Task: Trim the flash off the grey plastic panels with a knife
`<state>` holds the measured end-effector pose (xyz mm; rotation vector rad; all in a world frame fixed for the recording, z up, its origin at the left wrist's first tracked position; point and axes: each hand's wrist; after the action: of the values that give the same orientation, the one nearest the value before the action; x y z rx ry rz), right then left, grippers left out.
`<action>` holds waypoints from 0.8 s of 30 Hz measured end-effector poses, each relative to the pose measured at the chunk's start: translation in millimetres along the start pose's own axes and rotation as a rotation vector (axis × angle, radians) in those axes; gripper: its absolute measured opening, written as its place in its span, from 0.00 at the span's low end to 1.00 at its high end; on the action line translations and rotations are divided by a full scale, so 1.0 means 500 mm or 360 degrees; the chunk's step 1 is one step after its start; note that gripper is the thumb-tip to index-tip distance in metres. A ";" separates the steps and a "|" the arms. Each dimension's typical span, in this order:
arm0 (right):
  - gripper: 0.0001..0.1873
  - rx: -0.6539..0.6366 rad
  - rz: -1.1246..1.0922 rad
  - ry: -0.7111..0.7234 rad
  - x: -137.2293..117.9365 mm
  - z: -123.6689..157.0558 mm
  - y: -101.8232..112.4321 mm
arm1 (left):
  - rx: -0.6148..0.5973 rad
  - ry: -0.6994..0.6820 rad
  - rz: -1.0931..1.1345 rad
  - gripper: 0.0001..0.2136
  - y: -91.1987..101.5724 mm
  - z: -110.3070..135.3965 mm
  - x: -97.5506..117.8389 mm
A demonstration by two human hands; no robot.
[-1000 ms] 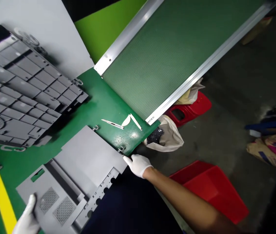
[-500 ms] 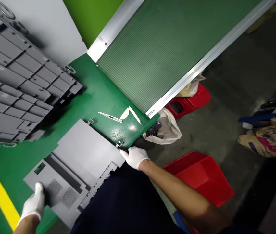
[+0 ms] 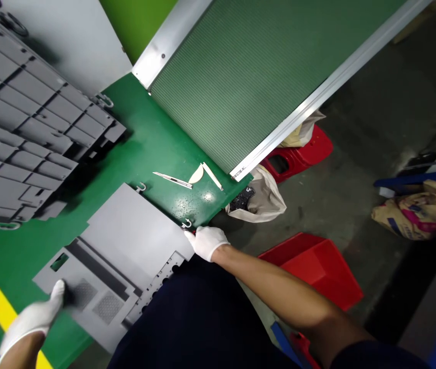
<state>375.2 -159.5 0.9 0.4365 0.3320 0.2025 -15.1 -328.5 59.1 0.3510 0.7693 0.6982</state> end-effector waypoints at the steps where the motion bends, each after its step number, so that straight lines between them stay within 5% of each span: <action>1: 0.41 0.0011 0.0008 0.0011 -0.001 0.000 0.000 | 0.0140 0.0120 0.0021 0.31 0.035 0.035 0.033; 2: 0.42 0.0029 0.0016 0.0025 -0.002 0.000 0.000 | 0.0334 -0.0027 0.0080 0.31 0.068 0.075 0.078; 5: 0.44 0.0063 0.0015 0.0052 -0.001 -0.001 -0.001 | 0.0472 -0.1341 0.0390 0.27 0.128 0.191 0.273; 7: 0.43 0.0046 -0.0007 0.0055 -0.001 -0.002 -0.003 | 0.0214 -0.2161 0.0199 0.25 0.130 0.236 0.421; 9: 0.43 0.0034 -0.0039 0.0052 0.000 -0.003 -0.005 | -0.0237 -0.2408 -0.0196 0.26 0.111 0.242 0.547; 12: 0.42 0.0048 -0.0102 0.0037 -0.001 -0.008 -0.009 | -0.0761 -0.2208 -0.0800 0.25 0.074 0.203 0.655; 15: 0.43 0.0097 -0.0135 0.0069 -0.002 -0.013 -0.011 | -0.0871 -0.2143 -0.0836 0.24 0.054 0.165 0.684; 19: 0.44 0.0142 -0.0156 0.0071 -0.001 -0.017 -0.010 | -0.0725 -0.2064 -0.0751 0.23 0.047 0.162 0.673; 24: 0.43 0.0043 -0.0180 0.0144 -0.006 -0.021 -0.010 | -0.0417 -0.2646 -0.0117 0.21 0.032 0.173 0.604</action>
<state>369.4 -160.9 -9.3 0.4347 0.4475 0.1077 196.1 -112.7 -28.8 0.5118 -0.8750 0.2362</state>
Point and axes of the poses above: each hand's wrist, its own z-axis away from the middle knuckle, its own y-axis out of the back of the hand, x = y × z, and after that the axes turned 15 degrees about -x, right-handed
